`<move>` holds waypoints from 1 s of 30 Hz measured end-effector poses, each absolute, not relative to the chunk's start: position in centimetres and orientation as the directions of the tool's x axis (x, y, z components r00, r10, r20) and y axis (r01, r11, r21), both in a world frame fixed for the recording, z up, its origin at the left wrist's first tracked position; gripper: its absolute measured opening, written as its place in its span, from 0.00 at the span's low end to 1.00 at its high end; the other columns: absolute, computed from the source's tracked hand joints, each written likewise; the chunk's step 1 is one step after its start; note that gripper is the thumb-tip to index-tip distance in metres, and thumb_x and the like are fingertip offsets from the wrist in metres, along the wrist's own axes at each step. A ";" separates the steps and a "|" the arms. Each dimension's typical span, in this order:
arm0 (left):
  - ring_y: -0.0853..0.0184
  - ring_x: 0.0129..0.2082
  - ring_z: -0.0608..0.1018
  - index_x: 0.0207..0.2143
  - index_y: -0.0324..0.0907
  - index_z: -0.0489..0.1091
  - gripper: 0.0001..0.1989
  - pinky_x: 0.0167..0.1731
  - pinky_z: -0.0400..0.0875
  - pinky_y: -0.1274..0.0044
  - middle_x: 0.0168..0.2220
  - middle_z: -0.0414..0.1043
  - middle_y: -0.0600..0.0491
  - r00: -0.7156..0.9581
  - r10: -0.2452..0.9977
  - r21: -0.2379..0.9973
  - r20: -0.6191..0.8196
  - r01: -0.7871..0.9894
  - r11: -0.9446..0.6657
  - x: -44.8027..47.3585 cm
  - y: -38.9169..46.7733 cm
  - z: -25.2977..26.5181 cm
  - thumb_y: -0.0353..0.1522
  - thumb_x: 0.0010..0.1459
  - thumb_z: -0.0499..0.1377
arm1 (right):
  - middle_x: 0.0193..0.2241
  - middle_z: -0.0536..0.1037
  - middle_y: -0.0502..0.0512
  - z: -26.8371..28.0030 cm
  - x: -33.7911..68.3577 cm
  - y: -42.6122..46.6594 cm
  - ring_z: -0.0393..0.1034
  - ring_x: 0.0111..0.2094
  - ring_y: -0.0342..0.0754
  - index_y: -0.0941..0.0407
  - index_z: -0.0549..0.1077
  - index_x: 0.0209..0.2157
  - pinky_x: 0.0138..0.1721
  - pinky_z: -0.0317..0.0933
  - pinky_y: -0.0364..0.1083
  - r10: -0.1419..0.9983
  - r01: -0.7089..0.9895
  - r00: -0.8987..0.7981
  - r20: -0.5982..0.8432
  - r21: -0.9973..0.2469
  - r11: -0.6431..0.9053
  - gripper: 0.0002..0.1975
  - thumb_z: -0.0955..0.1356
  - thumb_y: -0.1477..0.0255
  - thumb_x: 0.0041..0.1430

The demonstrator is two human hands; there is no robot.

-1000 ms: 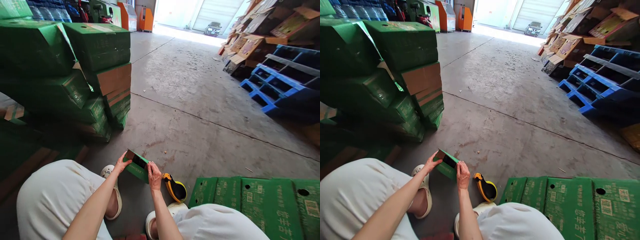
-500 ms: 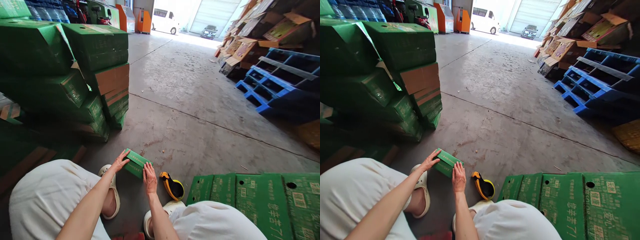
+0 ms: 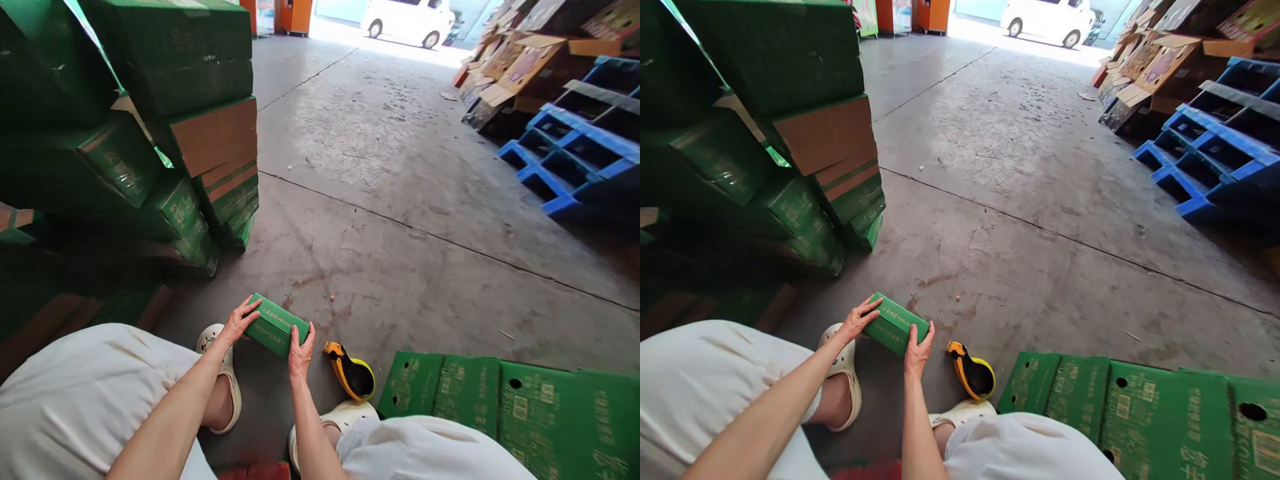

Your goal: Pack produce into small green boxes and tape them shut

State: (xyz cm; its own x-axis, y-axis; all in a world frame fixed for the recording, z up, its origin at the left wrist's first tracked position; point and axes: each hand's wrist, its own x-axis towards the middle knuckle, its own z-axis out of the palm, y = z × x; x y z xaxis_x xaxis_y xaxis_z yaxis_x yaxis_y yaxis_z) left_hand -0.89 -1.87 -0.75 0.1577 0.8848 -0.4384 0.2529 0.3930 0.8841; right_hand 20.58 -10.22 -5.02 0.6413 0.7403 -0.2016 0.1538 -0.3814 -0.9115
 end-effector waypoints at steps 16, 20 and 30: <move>0.47 0.55 0.80 0.72 0.59 0.61 0.49 0.32 0.87 0.62 0.70 0.65 0.47 0.115 0.717 0.725 -0.687 0.040 0.688 -1.1 -1.1 0.9 0.49 0.51 0.74 | 0.57 0.77 0.75 -6.0 24.4 -12.4 0.72 0.60 0.67 0.62 0.72 0.60 0.60 0.62 0.59 0.652 0.336 0.751 -0.104 -0.790 -0.513 0.30 0.54 0.56 0.72; 0.47 0.56 0.79 0.72 0.59 0.61 0.47 0.31 0.87 0.62 0.71 0.64 0.48 0.099 0.743 0.748 -0.662 0.045 0.662 -0.9 -1.2 0.8 0.52 0.53 0.73 | 0.62 0.70 0.85 -6.8 27.8 -15.5 0.65 0.63 0.77 0.61 0.69 0.62 0.59 0.55 0.74 0.391 0.299 0.919 -0.042 -0.570 -0.766 0.29 0.62 0.70 0.59; 0.43 0.55 0.80 0.74 0.53 0.59 0.49 0.26 0.85 0.62 0.74 0.60 0.49 0.068 0.811 0.814 -0.581 0.052 0.579 -0.1 -1.3 -0.9 0.59 0.55 0.66 | 0.32 0.82 0.74 -5.8 32.2 -16.3 0.72 0.55 0.77 0.51 0.72 0.33 0.56 0.55 0.74 0.444 0.354 0.872 -0.206 -0.361 -0.863 0.04 0.69 0.68 0.54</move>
